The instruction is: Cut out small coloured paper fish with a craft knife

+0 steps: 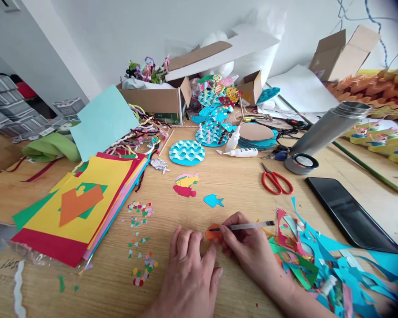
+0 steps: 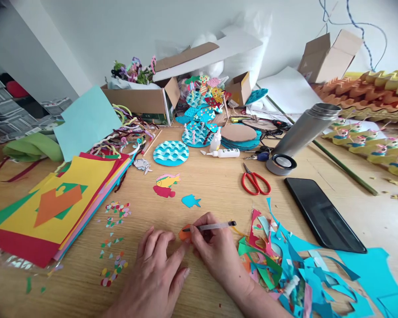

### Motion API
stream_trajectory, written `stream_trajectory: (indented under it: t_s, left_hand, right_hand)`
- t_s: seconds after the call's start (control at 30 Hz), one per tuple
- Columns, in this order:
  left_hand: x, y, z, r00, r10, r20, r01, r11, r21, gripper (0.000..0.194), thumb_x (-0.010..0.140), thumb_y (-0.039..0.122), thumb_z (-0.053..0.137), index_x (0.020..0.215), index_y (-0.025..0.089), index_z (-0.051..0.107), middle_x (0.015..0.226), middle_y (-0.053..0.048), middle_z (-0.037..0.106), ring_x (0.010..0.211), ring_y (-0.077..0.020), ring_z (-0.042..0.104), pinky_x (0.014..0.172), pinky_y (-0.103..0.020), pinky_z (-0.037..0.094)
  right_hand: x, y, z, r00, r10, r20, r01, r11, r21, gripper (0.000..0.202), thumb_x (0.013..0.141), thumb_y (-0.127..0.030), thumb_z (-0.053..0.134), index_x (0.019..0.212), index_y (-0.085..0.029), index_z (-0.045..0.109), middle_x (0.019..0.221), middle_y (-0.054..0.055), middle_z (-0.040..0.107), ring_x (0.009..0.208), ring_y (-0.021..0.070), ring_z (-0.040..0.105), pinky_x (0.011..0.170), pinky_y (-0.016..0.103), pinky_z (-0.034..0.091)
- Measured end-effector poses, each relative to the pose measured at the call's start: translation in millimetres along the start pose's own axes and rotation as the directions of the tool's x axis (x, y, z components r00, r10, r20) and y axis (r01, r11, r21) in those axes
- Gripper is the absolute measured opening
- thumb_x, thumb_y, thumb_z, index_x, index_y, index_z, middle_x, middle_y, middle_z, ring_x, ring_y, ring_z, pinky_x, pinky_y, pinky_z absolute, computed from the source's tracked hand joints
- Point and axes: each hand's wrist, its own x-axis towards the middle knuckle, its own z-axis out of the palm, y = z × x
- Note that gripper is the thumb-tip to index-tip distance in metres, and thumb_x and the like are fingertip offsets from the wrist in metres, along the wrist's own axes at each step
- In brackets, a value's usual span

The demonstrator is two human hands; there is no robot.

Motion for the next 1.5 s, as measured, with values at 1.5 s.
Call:
stream_trajectory:
  t_s: [1.5]
  left_hand:
    - [10.5,-4.4,-18.9,0.974,-0.158,0.160,0.177,0.978,-0.109,0.029,0.091,0.022,0.056,0.120,0.026,0.061,0.107,-0.007,0.050,0.107,-0.0288,0.045,0.095,-0.053,0.042]
  right_hand:
    - [-1.1,-3.2,1.7,0.999,0.035,0.000,-0.035,0.999,0.013,0.038,0.083,-0.057,0.062,0.076,-0.021,0.054,0.054,-0.003,0.057,0.043,0.0118,0.054,0.041,0.021,0.039]
